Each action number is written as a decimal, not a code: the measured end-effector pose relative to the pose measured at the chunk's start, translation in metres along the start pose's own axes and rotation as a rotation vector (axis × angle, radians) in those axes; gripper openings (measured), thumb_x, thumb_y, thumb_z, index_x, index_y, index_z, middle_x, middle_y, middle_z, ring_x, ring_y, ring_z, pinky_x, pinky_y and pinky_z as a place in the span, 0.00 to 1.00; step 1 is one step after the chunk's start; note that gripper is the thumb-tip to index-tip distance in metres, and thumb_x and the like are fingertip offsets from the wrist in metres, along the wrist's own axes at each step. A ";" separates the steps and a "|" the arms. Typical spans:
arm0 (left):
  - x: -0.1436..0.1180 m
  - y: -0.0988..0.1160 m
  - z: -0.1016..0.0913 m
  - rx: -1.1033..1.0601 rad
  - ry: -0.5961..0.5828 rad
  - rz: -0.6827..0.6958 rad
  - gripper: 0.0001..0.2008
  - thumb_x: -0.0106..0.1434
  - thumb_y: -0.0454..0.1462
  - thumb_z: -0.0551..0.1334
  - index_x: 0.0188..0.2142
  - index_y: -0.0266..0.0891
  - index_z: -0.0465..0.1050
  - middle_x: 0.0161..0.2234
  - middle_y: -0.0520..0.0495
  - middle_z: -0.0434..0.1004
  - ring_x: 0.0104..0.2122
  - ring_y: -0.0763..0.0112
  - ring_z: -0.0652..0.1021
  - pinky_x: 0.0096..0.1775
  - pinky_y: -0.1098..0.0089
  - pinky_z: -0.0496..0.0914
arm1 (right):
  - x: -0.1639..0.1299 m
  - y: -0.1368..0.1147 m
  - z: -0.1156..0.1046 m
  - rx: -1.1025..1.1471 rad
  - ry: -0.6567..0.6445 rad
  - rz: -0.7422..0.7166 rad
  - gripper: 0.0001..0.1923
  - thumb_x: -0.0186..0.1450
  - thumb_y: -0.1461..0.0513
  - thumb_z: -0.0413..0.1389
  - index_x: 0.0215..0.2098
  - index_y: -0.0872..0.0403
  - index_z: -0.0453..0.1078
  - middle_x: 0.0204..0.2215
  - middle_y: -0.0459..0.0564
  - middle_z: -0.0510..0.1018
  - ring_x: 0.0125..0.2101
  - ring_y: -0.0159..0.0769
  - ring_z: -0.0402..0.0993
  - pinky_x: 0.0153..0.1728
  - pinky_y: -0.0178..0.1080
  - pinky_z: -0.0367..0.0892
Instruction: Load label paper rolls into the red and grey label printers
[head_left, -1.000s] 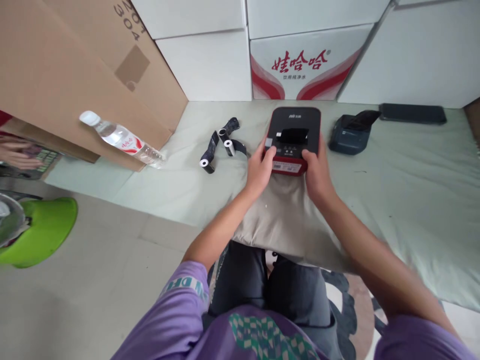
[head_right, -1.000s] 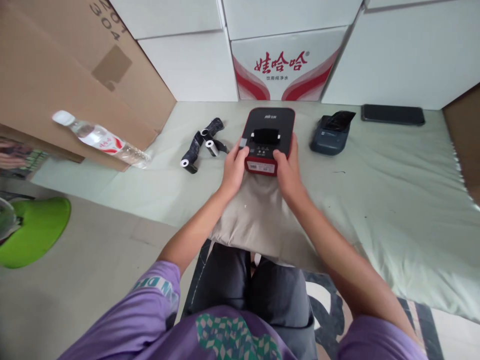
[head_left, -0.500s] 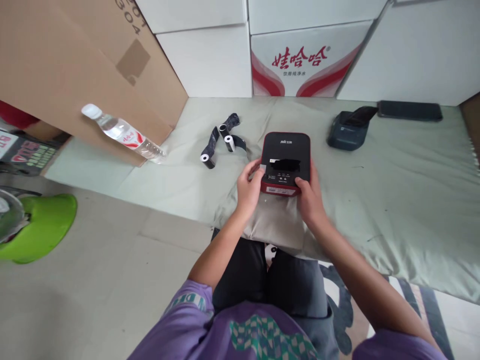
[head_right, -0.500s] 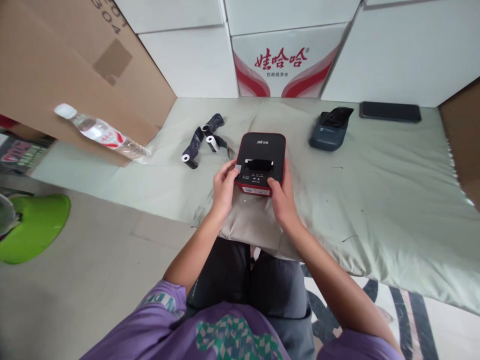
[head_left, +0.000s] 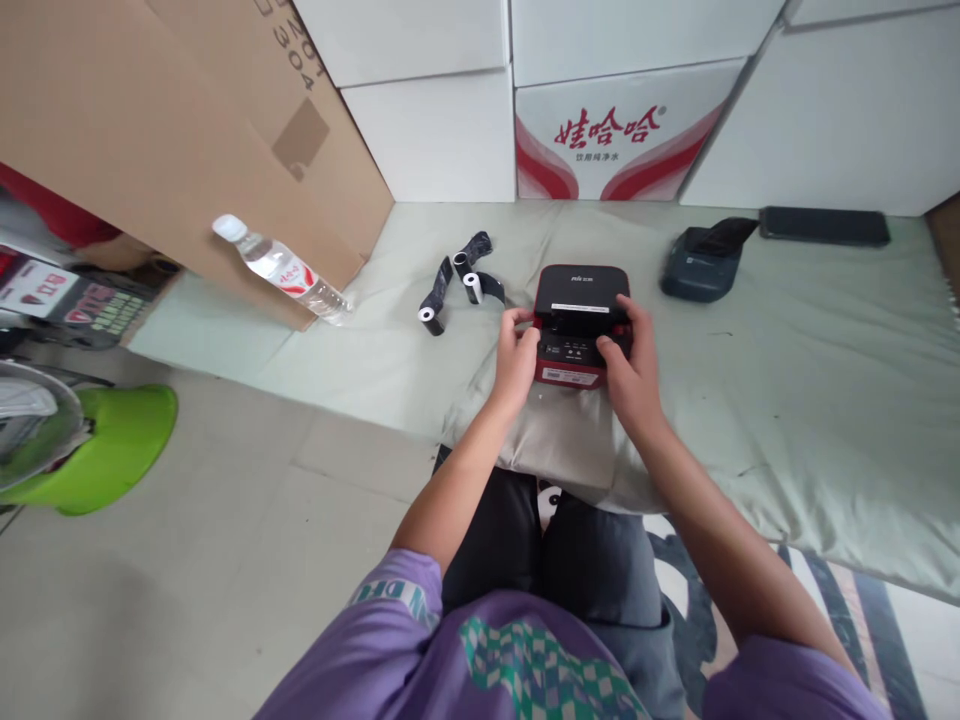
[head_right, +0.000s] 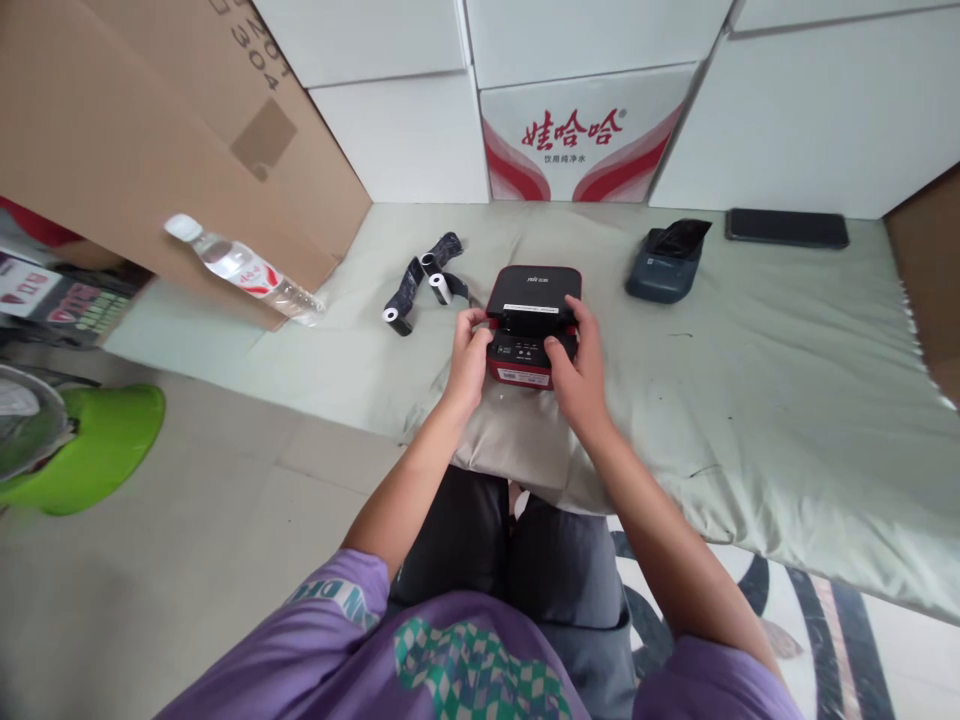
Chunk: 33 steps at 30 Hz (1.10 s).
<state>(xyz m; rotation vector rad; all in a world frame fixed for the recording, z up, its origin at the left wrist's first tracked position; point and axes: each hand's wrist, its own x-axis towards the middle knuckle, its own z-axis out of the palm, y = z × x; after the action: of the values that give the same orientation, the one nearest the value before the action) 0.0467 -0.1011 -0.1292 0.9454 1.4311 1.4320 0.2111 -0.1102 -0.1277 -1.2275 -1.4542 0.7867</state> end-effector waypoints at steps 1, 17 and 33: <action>0.000 -0.002 0.000 0.006 0.004 0.010 0.10 0.69 0.31 0.58 0.46 0.46 0.68 0.39 0.51 0.76 0.41 0.67 0.78 0.45 0.67 0.74 | 0.001 -0.002 -0.001 0.012 0.001 -0.008 0.33 0.69 0.55 0.54 0.73 0.44 0.62 0.72 0.56 0.69 0.71 0.52 0.67 0.74 0.61 0.60; 0.008 -0.013 -0.010 -0.006 -0.071 0.132 0.14 0.65 0.35 0.60 0.50 0.45 0.73 0.50 0.46 0.81 0.46 0.66 0.79 0.49 0.67 0.75 | 0.054 0.005 -0.026 -0.221 -0.101 -0.048 0.12 0.62 0.57 0.60 0.42 0.48 0.82 0.64 0.59 0.75 0.67 0.56 0.71 0.62 0.61 0.72; 0.068 -0.032 -0.030 0.199 -0.114 0.332 0.07 0.66 0.43 0.63 0.36 0.44 0.76 0.35 0.48 0.81 0.37 0.64 0.79 0.43 0.66 0.71 | 0.108 -0.041 -0.031 -0.763 -0.773 -0.162 0.07 0.61 0.61 0.59 0.33 0.49 0.80 0.35 0.52 0.85 0.41 0.49 0.79 0.50 0.50 0.71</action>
<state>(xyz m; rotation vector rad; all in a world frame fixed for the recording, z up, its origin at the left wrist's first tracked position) -0.0019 -0.0487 -0.1666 1.4219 1.3964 1.4605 0.2353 -0.0223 -0.0506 -1.3815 -2.6190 0.6302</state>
